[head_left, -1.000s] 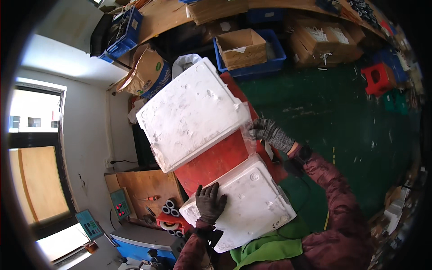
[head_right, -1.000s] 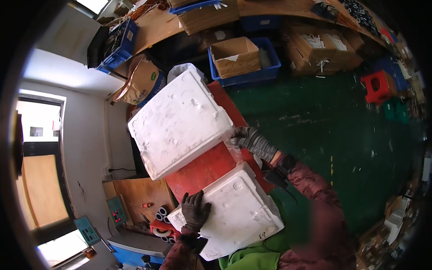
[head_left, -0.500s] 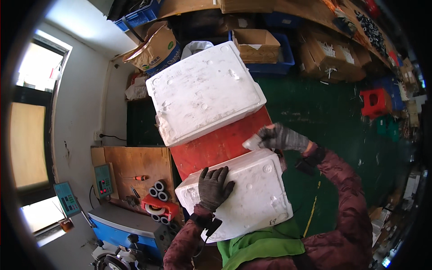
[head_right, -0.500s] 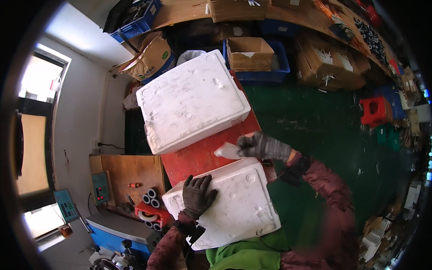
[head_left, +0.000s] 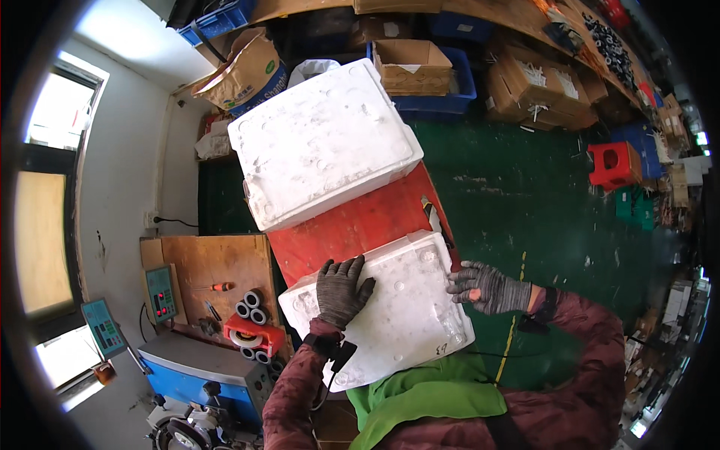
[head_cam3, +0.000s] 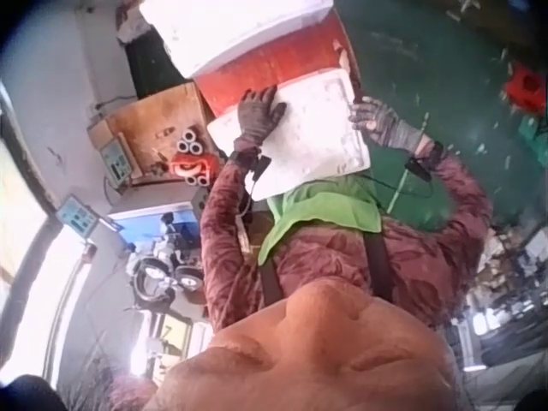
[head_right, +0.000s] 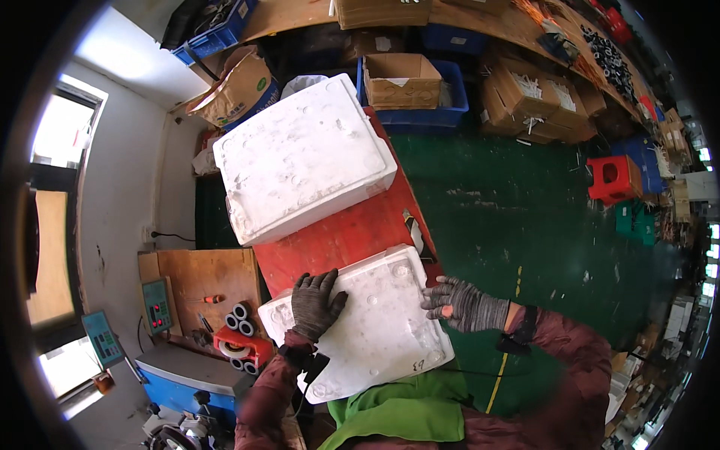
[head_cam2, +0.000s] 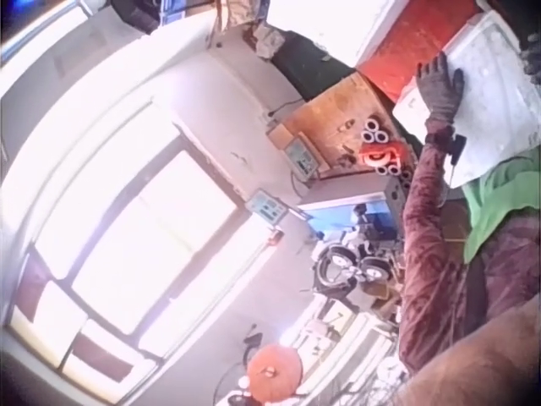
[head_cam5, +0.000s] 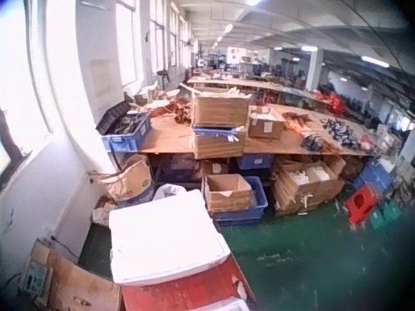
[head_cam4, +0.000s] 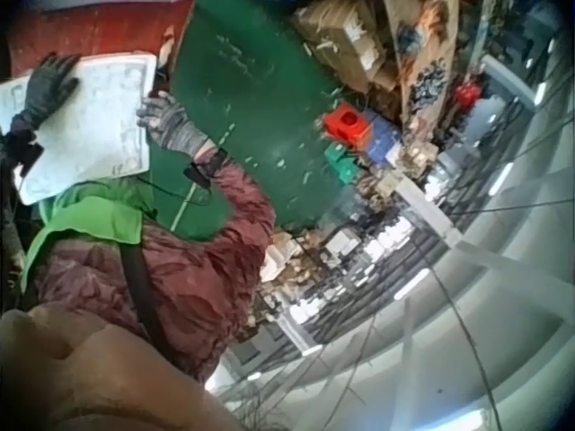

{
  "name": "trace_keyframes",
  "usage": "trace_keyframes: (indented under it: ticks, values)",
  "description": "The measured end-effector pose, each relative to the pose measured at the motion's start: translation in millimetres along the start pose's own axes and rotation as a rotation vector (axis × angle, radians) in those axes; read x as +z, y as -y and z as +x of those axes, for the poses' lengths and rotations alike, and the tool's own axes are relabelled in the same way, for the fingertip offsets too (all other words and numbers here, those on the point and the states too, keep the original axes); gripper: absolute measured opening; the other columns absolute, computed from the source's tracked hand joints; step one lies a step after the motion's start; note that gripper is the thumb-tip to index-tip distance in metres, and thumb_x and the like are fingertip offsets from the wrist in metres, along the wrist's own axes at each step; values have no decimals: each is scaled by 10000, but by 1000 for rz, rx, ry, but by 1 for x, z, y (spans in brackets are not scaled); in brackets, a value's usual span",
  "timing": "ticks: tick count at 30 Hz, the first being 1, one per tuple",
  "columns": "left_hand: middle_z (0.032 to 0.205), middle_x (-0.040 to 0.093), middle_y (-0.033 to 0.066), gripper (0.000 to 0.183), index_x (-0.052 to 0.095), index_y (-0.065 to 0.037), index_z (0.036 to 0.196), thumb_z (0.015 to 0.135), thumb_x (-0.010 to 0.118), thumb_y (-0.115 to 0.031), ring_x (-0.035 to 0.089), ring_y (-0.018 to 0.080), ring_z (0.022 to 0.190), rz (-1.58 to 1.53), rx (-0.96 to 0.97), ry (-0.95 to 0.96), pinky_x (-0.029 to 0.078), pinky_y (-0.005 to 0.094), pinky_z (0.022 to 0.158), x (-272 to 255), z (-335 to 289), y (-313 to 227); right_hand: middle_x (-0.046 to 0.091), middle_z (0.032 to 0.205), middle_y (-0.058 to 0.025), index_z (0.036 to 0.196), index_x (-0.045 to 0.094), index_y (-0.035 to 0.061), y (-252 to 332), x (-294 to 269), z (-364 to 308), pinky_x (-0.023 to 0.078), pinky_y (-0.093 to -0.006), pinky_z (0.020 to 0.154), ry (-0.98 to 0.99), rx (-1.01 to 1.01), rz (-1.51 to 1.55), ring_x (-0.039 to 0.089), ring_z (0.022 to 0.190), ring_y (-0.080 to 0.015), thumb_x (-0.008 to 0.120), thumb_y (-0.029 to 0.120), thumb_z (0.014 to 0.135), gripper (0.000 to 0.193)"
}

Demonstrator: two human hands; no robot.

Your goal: Processing metal cylindrical parts using a multi-roller machine and packing them into foam trays.

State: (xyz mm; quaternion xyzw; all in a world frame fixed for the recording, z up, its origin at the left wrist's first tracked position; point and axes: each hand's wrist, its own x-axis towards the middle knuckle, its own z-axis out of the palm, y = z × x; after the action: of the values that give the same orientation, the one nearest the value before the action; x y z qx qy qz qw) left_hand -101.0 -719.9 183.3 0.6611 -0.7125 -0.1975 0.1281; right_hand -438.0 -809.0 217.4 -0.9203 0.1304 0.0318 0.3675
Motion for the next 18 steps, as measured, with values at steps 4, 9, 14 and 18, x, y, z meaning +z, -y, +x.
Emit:
trace_keyframes:
  ticks: [4, 9, 14, 18]
  values:
    - [1092, 604, 131, 509, 538, -43, 1186, 803, 573, -376, 564, 296, 993, 40, -29, 5, 358, 458, 972, 1, -6, -1, 568, 1185, -78, 1140, 601, 145, -11, -30, 55, 354, -412, 1018, -310, 295, 319, 496, 1163, -252, 479, 247, 888, 298]
    - [1090, 600, 139, 510, 537, -41, 1184, 800, 579, -373, 558, 304, 994, 37, 0, 0, 375, 457, 951, 2, 2, -12, 593, 1144, -55, 1178, 569, 85, -165, 32, 102, 415, -386, 911, -69, 629, 1536, 509, 1098, -180, 476, 404, 919, 422]
    - [1065, 599, 136, 520, 535, -57, 1191, 762, 612, -340, 553, 321, 955, 11, 12, -17, 389, 447, 915, 8, 2, -7, 500, 1276, -120, 1305, 415, 15, -101, -25, 139, 358, -407, 989, 607, 844, 1061, 464, 1173, -210, 473, 480, 904, 616]
    - [1111, 592, 120, 525, 535, -74, 1195, 780, 587, -392, 553, 297, 992, 44, -44, 28, 378, 439, 936, 0, -2, -6, 427, 1344, -166, 1351, 353, 5, -53, -19, 112, 325, -409, 1021, 360, 335, 293, 424, 1220, -279, 448, 551, 876, 730]
